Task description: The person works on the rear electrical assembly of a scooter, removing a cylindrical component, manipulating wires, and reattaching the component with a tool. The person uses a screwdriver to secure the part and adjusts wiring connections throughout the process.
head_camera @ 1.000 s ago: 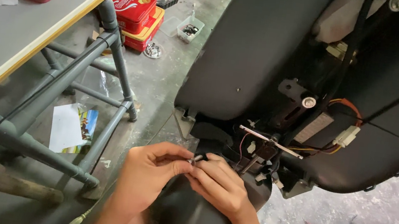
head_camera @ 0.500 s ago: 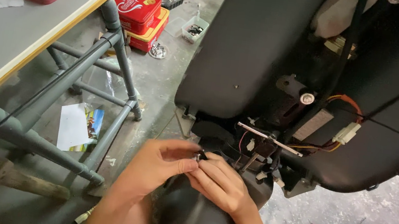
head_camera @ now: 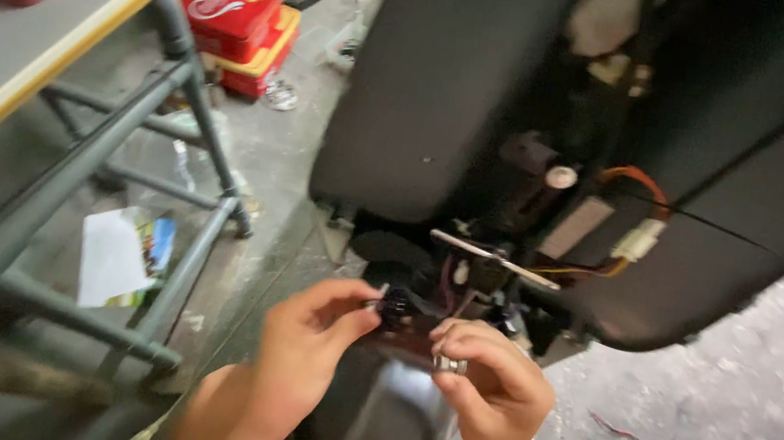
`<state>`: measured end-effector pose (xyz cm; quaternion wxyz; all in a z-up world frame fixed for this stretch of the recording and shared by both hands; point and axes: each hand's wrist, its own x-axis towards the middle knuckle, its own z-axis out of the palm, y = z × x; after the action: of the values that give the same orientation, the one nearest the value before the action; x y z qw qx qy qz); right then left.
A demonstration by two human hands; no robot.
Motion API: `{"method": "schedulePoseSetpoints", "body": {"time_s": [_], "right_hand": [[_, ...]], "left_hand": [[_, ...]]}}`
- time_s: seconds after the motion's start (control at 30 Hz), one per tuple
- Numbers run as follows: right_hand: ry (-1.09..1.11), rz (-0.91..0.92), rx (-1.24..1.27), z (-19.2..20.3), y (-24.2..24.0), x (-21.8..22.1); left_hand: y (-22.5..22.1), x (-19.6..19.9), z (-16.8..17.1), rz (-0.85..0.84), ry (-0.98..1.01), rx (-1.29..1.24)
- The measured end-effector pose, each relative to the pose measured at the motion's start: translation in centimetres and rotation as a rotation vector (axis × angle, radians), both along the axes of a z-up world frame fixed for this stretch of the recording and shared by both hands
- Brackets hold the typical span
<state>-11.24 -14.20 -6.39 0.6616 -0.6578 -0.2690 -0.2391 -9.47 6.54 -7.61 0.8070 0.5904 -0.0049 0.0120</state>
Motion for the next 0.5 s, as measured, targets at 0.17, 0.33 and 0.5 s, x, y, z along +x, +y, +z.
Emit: {"method": "schedulePoseSetpoints", "body": {"time_s": [0.17,0.33,0.5], "right_hand": [[0.109,0.271,0.184,0.6,-2.8,0.8],[0.214,0.211,-0.064,5.3,-2.4,1.7],[0.242,0.204,-0.322,11.4,-1.1,4.2]], "left_hand": [[1.4,-0.6,5.9,-0.005,-0.246,0.223],[2.8,1.8,11.2,-0.170,-0.525,0.530],[4.7,3.8,14.7,-0.360,-0.696,0.538]]}}
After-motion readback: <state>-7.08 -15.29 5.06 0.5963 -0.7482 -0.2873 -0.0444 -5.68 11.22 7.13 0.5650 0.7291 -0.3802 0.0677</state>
